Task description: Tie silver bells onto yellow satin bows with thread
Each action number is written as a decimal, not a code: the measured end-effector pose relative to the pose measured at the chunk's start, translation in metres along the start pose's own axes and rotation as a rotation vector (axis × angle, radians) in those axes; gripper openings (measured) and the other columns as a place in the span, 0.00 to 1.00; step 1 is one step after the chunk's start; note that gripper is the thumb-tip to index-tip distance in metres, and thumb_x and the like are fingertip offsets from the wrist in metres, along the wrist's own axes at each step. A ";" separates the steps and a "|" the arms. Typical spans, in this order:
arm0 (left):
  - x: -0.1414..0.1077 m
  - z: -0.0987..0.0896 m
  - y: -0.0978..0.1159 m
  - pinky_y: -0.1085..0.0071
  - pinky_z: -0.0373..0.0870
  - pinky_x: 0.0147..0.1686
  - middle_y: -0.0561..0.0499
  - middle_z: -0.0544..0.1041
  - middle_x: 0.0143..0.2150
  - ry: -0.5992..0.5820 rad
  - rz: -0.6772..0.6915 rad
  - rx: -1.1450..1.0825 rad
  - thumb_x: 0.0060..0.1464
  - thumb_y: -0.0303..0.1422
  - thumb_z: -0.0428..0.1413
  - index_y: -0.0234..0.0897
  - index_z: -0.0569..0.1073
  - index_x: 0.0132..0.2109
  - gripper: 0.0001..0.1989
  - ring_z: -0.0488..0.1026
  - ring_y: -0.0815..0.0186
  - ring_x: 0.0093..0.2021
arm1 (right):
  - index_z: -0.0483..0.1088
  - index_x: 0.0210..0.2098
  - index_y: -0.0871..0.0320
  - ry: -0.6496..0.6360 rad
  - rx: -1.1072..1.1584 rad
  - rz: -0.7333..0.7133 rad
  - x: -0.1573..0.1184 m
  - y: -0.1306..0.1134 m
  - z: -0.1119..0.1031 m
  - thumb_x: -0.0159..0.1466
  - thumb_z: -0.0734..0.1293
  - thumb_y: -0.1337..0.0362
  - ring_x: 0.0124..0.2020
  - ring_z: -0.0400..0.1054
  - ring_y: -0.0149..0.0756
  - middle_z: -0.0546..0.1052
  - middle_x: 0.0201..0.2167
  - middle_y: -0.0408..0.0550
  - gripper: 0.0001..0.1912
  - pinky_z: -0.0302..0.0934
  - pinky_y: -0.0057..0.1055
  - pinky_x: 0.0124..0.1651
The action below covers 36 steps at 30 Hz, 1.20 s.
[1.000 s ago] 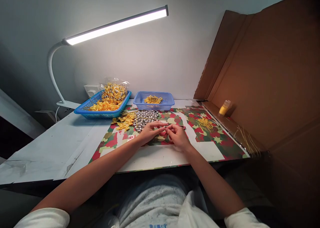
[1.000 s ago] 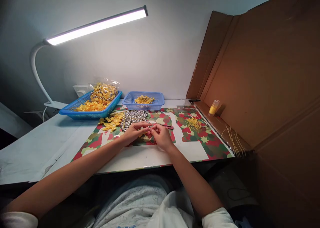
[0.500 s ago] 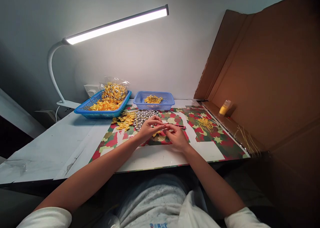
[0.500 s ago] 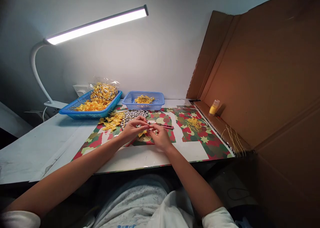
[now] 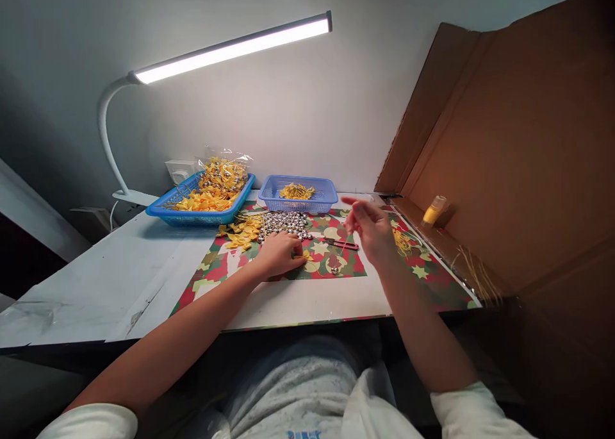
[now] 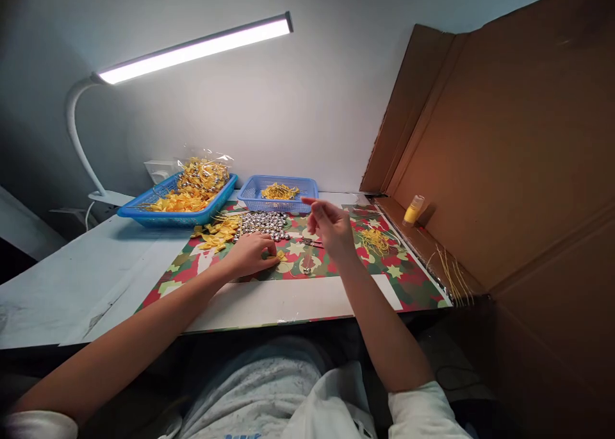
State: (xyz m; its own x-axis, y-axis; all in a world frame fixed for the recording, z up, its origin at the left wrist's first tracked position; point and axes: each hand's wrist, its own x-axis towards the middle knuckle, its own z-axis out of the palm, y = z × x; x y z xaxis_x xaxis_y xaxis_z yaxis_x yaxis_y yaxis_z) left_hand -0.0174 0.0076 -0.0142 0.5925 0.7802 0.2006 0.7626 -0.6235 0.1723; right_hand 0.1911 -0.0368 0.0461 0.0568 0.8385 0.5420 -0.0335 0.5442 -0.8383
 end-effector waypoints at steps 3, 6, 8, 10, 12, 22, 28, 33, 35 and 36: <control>0.002 0.004 -0.003 0.69 0.59 0.34 0.50 0.76 0.31 0.022 -0.012 -0.112 0.51 0.38 0.56 0.39 0.75 0.30 0.08 0.71 0.60 0.35 | 0.75 0.42 0.51 0.013 -0.042 -0.150 0.016 -0.037 -0.006 0.64 0.62 0.47 0.17 0.53 0.24 0.60 0.15 0.36 0.18 0.62 0.29 0.29; 0.005 0.009 -0.009 0.71 0.57 0.29 0.52 0.75 0.26 0.105 -0.083 -0.311 0.49 0.36 0.58 0.39 0.74 0.27 0.06 0.69 0.64 0.28 | 0.73 0.45 0.50 -0.018 -0.165 -0.242 0.025 -0.074 -0.009 0.68 0.58 0.49 0.19 0.55 0.25 0.60 0.17 0.37 0.18 0.62 0.29 0.29; 0.006 0.011 -0.012 0.72 0.58 0.27 0.52 0.75 0.24 0.186 -0.123 -0.462 0.47 0.35 0.60 0.39 0.74 0.26 0.06 0.68 0.66 0.26 | 0.72 0.47 0.50 -0.057 -0.231 -0.287 0.026 -0.094 -0.008 0.69 0.56 0.51 0.21 0.57 0.24 0.61 0.19 0.38 0.18 0.62 0.28 0.30; 0.008 0.012 -0.013 0.72 0.58 0.26 0.53 0.75 0.24 0.244 -0.142 -0.594 0.45 0.36 0.61 0.39 0.75 0.26 0.06 0.67 0.66 0.25 | 0.71 0.47 0.50 -0.101 -0.260 -0.307 0.027 -0.106 -0.004 0.70 0.55 0.52 0.21 0.58 0.23 0.62 0.21 0.38 0.17 0.62 0.27 0.30; 0.009 0.013 -0.014 0.73 0.59 0.26 0.53 0.75 0.23 0.259 -0.167 -0.695 0.44 0.37 0.61 0.38 0.76 0.27 0.07 0.66 0.67 0.24 | 0.70 0.47 0.51 -0.146 -0.265 -0.303 0.029 -0.111 0.001 0.69 0.56 0.52 0.22 0.59 0.22 0.63 0.22 0.37 0.17 0.62 0.26 0.31; 0.012 0.019 -0.018 0.72 0.64 0.27 0.49 0.79 0.29 0.179 -0.242 -0.990 0.39 0.38 0.64 0.34 0.79 0.34 0.14 0.72 0.66 0.28 | 0.66 0.31 0.57 -0.266 -0.249 -0.185 0.066 -0.095 0.035 0.66 0.62 0.52 0.23 0.62 0.21 0.64 0.22 0.38 0.15 0.59 0.22 0.26; 0.013 0.019 -0.017 0.75 0.61 0.23 0.51 0.76 0.26 0.160 -0.294 -1.072 0.38 0.40 0.65 0.33 0.76 0.36 0.18 0.69 0.69 0.25 | 0.65 0.28 0.57 -0.221 -0.213 -0.133 0.076 -0.078 0.032 0.63 0.64 0.48 0.19 0.59 0.23 0.63 0.17 0.37 0.18 0.57 0.24 0.23; 0.012 0.014 -0.013 0.77 0.58 0.21 0.55 0.74 0.23 0.158 -0.291 -1.147 0.37 0.40 0.66 0.34 0.75 0.34 0.17 0.66 0.73 0.22 | 0.68 0.25 0.56 -0.197 -0.149 -0.001 0.068 -0.044 0.023 0.57 0.68 0.46 0.20 0.61 0.26 0.67 0.18 0.40 0.19 0.61 0.27 0.25; 0.012 0.013 -0.012 0.77 0.57 0.20 0.55 0.74 0.24 0.159 -0.288 -1.181 0.37 0.40 0.67 0.34 0.74 0.34 0.18 0.66 0.73 0.21 | 0.70 0.25 0.56 -0.184 -0.149 0.046 0.059 -0.022 0.022 0.55 0.69 0.47 0.25 0.65 0.29 0.72 0.22 0.42 0.18 0.63 0.29 0.30; 0.012 0.013 -0.012 0.77 0.56 0.20 0.55 0.74 0.24 0.158 -0.287 -1.197 0.37 0.41 0.67 0.34 0.73 0.34 0.19 0.65 0.73 0.21 | 0.70 0.24 0.56 -0.187 -0.170 0.065 0.053 -0.009 0.022 0.54 0.69 0.48 0.28 0.67 0.30 0.74 0.25 0.44 0.17 0.64 0.29 0.32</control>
State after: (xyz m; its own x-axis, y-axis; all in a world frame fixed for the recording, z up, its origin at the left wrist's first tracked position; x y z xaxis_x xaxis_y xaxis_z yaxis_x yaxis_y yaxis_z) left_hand -0.0160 0.0248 -0.0265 0.3422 0.9332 0.1100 0.0934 -0.1502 0.9842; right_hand 0.1725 0.0037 0.0834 -0.1262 0.8708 0.4751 0.1377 0.4897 -0.8610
